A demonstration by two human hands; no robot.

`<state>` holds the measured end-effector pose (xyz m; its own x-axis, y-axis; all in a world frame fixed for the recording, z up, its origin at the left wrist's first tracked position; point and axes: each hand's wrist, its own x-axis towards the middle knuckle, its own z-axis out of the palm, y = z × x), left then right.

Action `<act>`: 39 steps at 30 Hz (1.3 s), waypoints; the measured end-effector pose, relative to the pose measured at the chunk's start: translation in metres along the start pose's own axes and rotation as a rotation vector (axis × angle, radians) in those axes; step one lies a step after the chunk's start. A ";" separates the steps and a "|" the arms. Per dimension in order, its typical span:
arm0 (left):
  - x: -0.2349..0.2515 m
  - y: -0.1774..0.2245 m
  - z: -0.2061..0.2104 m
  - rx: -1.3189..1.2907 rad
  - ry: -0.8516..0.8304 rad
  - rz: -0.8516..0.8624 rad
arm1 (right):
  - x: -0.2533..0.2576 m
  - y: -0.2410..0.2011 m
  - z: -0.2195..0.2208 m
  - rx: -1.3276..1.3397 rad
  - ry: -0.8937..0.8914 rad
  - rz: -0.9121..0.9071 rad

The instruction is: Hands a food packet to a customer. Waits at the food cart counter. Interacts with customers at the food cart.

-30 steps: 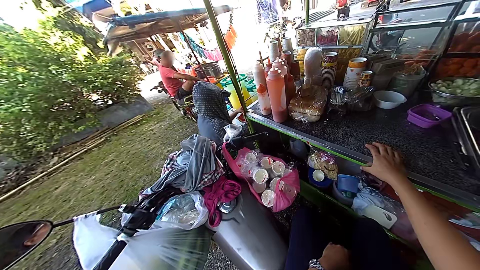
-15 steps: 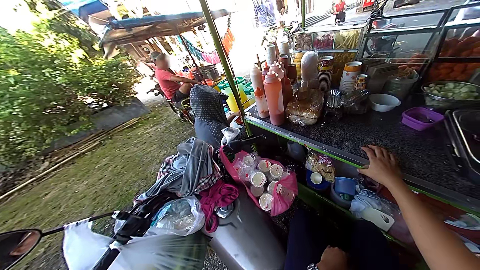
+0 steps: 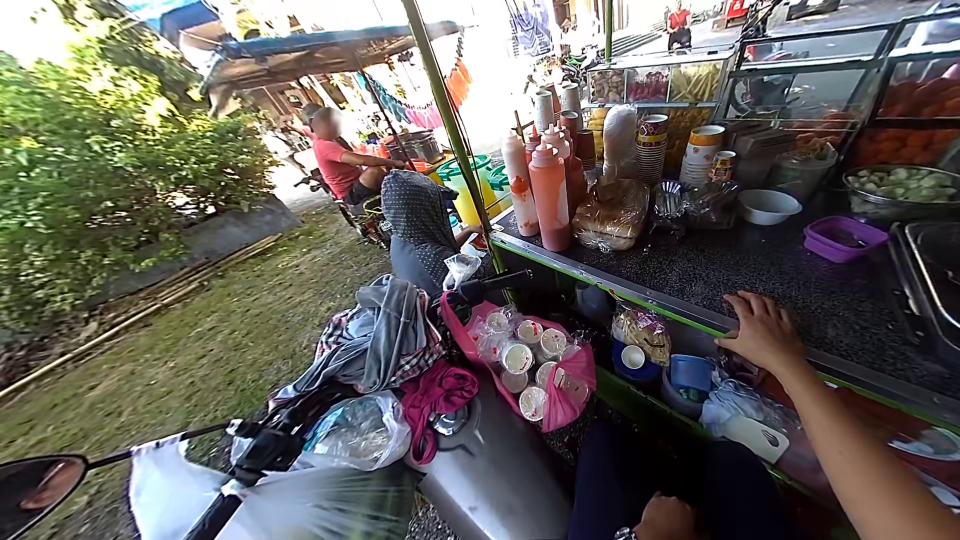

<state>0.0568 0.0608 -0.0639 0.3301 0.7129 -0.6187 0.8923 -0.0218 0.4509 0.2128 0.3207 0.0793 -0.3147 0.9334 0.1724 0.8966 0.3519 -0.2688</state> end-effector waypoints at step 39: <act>0.002 -0.001 0.002 -0.011 0.040 0.029 | -0.001 -0.001 -0.001 0.017 0.021 -0.007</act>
<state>0.0566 0.0607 -0.0668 0.3432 0.7398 -0.5787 0.8790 -0.0358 0.4755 0.2123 0.3192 0.0802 -0.3139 0.9293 0.1946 0.8891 0.3596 -0.2831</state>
